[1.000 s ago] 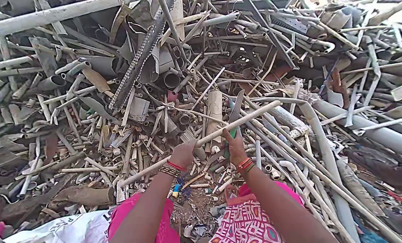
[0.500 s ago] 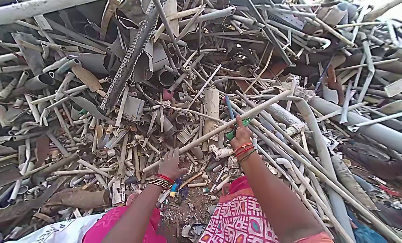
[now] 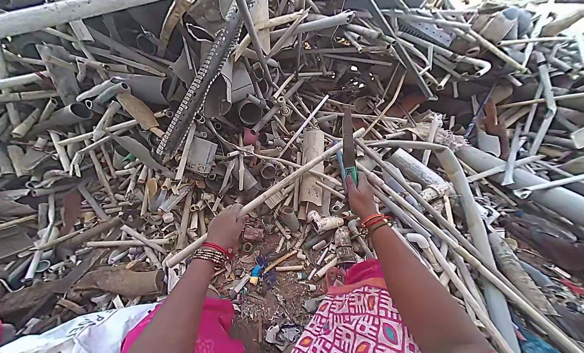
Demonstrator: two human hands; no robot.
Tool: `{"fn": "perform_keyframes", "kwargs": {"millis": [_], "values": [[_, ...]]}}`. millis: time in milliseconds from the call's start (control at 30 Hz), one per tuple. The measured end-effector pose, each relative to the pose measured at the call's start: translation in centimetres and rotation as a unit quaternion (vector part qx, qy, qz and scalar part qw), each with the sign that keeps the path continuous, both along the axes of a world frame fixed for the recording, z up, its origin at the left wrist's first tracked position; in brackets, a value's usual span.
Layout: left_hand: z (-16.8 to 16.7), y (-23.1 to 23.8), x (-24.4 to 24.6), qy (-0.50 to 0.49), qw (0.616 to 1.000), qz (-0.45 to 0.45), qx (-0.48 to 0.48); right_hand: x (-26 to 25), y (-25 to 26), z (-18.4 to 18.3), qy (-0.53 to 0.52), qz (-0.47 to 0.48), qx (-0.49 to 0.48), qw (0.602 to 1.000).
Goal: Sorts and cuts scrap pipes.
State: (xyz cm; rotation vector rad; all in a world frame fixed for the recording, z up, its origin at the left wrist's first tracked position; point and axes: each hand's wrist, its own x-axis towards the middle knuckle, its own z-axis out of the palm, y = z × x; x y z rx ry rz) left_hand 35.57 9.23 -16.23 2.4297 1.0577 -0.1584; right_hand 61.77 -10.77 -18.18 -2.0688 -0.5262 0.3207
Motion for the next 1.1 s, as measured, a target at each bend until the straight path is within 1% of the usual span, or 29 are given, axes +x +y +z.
{"fn": "perform_keyframes", "kwargs": {"millis": [67,100,133,167,200,233,267,300,367,400,433,467,500,533,567,600,633,700,733,767,800,833,867,900,933,967,1033,1067,1100], "values": [[0.1,-0.1,-0.1,-0.013,1.000,0.002,0.011,-1.8,1.0,-0.5,0.021,0.087,-0.120,0.989],[0.2,-0.3,-0.1,-0.007,1.000,0.005,0.023,-3.6,1.6,-0.5,0.018,0.151,-0.180,0.972],[0.4,-0.4,-0.1,0.006,0.999,0.009,0.033,-5.9,2.0,-0.1,0.005,0.231,-0.233,0.945],[0.5,-0.5,-0.1,0.018,0.999,0.011,0.038,-8.2,2.4,0.2,-0.023,0.308,-0.281,0.909],[0.4,-0.5,-0.1,0.019,0.999,0.011,0.041,-9.9,2.8,0.4,-0.056,0.361,-0.312,0.877],[0.4,-0.4,-0.2,0.016,0.999,0.011,0.048,-10.6,3.2,0.5,-0.080,0.375,-0.328,0.863],[0.3,-0.5,-0.3,0.008,0.998,0.015,0.059,-10.2,3.5,0.6,-0.093,0.352,-0.336,0.869],[0.2,-0.6,-0.6,-0.003,0.997,0.021,0.075,-8.8,3.5,0.7,-0.086,0.295,-0.333,0.891],[0.0,-0.7,-0.9,-0.043,0.990,0.035,0.130,-4.2,3.4,0.6,-0.043,0.141,-0.291,0.945],[-0.1,-0.9,-1.1,-0.063,0.985,0.041,0.154,-2.5,3.1,0.4,-0.026,0.087,-0.275,0.957],[-0.4,-1.0,-1.2,-0.074,0.982,0.043,0.171,-1.9,2.9,0.2,-0.016,0.075,-0.283,0.956],[-0.7,-1.0,-1.3,-0.078,0.980,0.043,0.179,-2.7,2.8,0.2,-0.012,0.109,-0.300,0.948],[-0.9,-1.0,-1.2,-0.075,0.980,0.043,0.181,-4.3,3.0,0.3,-0.021,0.180,-0.314,0.932],[-1.3,-1.0,-1.1,-0.079,0.979,0.044,0.182,-6.1,3.3,0.3,-0.044,0.262,-0.325,0.908],[-1.6,-1.0,-1.0,-0.084,0.979,0.047,0.179,-7.6,3.7,0.3,-0.069,0.324,-0.327,0.885],[-1.7,-0.9,-0.9,-0.089,0.979,0.051,0.175,-8.3,4.1,0.2,-0.086,0.345,-0.323,0.877],[-1.7,-0.9,-1.0,-0.094,0.979,0.054,0.171,-8.0,4.3,0.1,-0.087,0.326,-0.317,0.887],[-1.5,-0.9,-1.2,-0.113,0.975,0.060,0.179,-5.2,4.4,-0.1,-0.049,0.210,-0.292,0.932],[-1.2,-1.1,-1.2,-0.109,0.977,0.066,0.172,-3.7,4.3,-0.3,-0.030,0.160,-0.283,0.945],[-1.0,-1.2,-1.2,-0.095,0.980,0.071,0.161,-3.1,4.0,-0.2,-0.018,0.151,-0.288,0.945],[-0.8,-1.2,-1.2,-0.074,0.984,0.072,0.146,-3.6,3.6,-0.1,-0.018,0.190,-0.293,0.937],[-0.6,-1.0,-1.2,-0.048,0.988,0.072,0.125,-4.8,3.4,0.0,-0.033,0.263,-0.308,0.914],[-0.5,-0.9,-1.1,-0.024,0.992,0.072,0.102,-6.3,3.4,0.2,-0.063,0.340,-0.326,0.880],[-0.5,-0.6,-1.0,-0.011,0.994,0.071,0.085,-7.6,3.5,0.3,-0.101,0.387,-0.337,0.852],[-0.5,-0.5,-1.0,-0.008,0.995,0.068,0.069,-8.0,3.7,0.2,-0.131,0.390,-0.344,0.844],[-0.5,-0.4,-1.2,-0.012,0.996,0.065,0.053,-7.4,3.6,0.0,-0.148,0.355,-0.348,0.855],[-0.4,0.0,-1.7,-0.036,0.997,0.056,0.025,-3.8,3.2,-0.1,-0.132,0.196,-0.335,0.912],[-0.2,0.2,-1.8,-0.041,0.997,0.056,0.014,-1.7,3.0,0.0,-0.115,0.119,-0.334,0.928],[-0.1,0.3,-1.8,-0.038,0.998,0.054,0.005,-0.5,2.7,0.1,-0.098,0.079,-0.338,0.933]]}}
